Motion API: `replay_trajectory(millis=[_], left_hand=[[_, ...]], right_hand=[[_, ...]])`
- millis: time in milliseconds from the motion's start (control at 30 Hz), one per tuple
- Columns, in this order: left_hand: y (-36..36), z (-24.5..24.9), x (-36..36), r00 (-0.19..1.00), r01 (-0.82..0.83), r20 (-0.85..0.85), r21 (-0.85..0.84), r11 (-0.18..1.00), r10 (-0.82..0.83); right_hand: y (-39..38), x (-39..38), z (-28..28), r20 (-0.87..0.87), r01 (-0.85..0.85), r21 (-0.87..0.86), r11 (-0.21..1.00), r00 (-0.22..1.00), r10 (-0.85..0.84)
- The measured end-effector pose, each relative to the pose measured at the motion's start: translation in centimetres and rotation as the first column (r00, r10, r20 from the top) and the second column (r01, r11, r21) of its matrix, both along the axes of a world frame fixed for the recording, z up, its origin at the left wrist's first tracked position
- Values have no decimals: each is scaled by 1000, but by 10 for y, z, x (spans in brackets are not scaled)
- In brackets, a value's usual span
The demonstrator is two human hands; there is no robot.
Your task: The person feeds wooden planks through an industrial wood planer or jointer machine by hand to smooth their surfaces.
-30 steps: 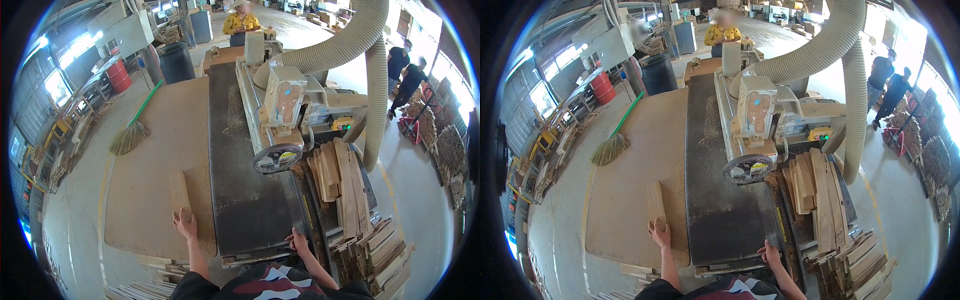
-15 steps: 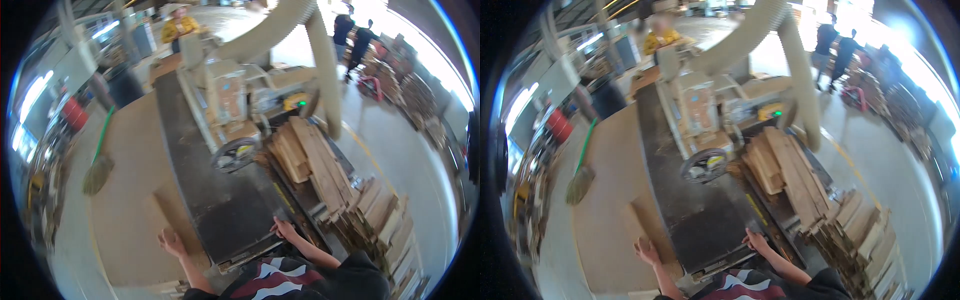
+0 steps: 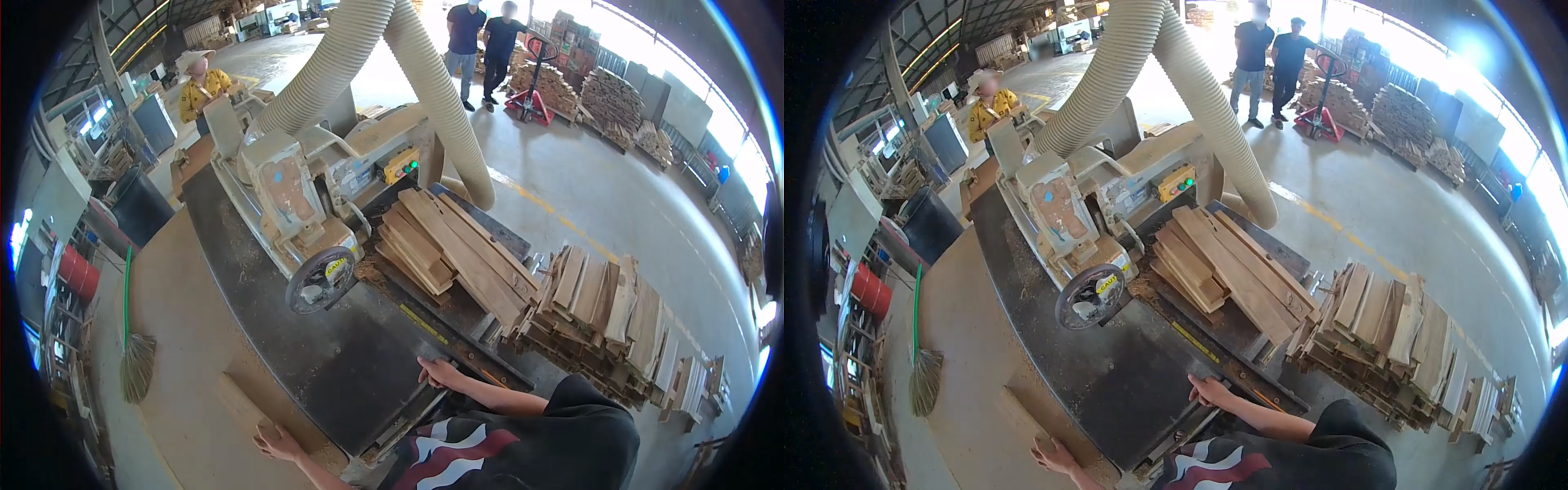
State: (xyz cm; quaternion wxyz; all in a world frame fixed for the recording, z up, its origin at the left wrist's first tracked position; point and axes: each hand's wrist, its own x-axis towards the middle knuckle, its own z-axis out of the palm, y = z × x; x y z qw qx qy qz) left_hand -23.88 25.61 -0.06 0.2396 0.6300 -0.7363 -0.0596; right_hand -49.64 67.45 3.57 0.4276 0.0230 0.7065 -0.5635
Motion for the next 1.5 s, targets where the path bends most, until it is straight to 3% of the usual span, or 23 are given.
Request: replay_trajectory(millis=[233, 333, 433, 467, 500, 567, 633, 700, 767, 900, 967, 1033, 1100, 1167, 1300, 1367, 1500], left_hand=[[-1, 5, 0, 1000, 27, -15, -41, 999, -27], [4, 14, -4, 999, 53, 10, 32, 998, -53], [10, 1, -14, 984, 118, -134, 19, 993, -114], [17, -7, -21, 859, 214, -493, 99, 972, -139], [28, -11, -20, 616, 323, -781, 135, 937, -100], [80, 39, -44, 447, 410, -889, 299, 862, 96], [109, 69, -54, 683, 412, -728, 330, 849, -49], [129, 43, -54, 824, 481, -320, -45, 876, -469], [160, 37, -63, 853, 463, -207, -123, 878, -479], [210, 63, -79, 669, 722, -227, -28, 691, -708], [220, 61, -87, 516, 852, -261, 51, 522, -816], [229, 59, -97, 431, 898, -157, 174, 404, -889], [235, 41, -109, 343, 936, -153, 131, 325, -927], [244, 40, -125, 304, 951, -185, 120, 285, -935], [267, 27, -161, 277, 960, -214, 34, 277, -937], [272, 25, -183, 271, 961, -209, 10, 275, -940], [264, 24, -208, 285, 955, -237, -15, 297, -929]], right_hand=[[1, -1, -9, -1, -18, -14, 1000, 1000, 18], [1, -1, -10, 25, -10, 0, 1000, 1000, 10], [0, -2, -10, 27, -23, 10, 1000, 999, 22], [0, -3, -11, 26, -31, 6, 999, 999, 31], [0, -2, -9, -4, -20, 19, 1000, 1000, 20], [0, 0, -10, -20, -72, 32, 997, 997, 73], [0, -3, -15, 36, -24, 33, 999, 999, 22], [-4, -7, -13, 23, -96, 72, 993, 995, 94], [-2, -5, -15, 22, -26, 81, 996, 999, 24], [0, -7, -21, -44, -80, 78, 994, 996, 84], [6, -13, -7, 31, -298, 224, 928, 954, 299], [12, -6, 6, 139, -430, 240, 870, 902, 408], [13, 10, 28, 250, -472, 219, 854, 873, 419], [17, 22, 32, 225, -483, 242, 841, 872, 436], [21, 24, 19, 198, -359, 228, 905, 927, 318], [15, 16, 16, 80, -176, 182, 967, 983, 163], [-2, -1, 7, 63, -52, 162, 985, 997, 43]])
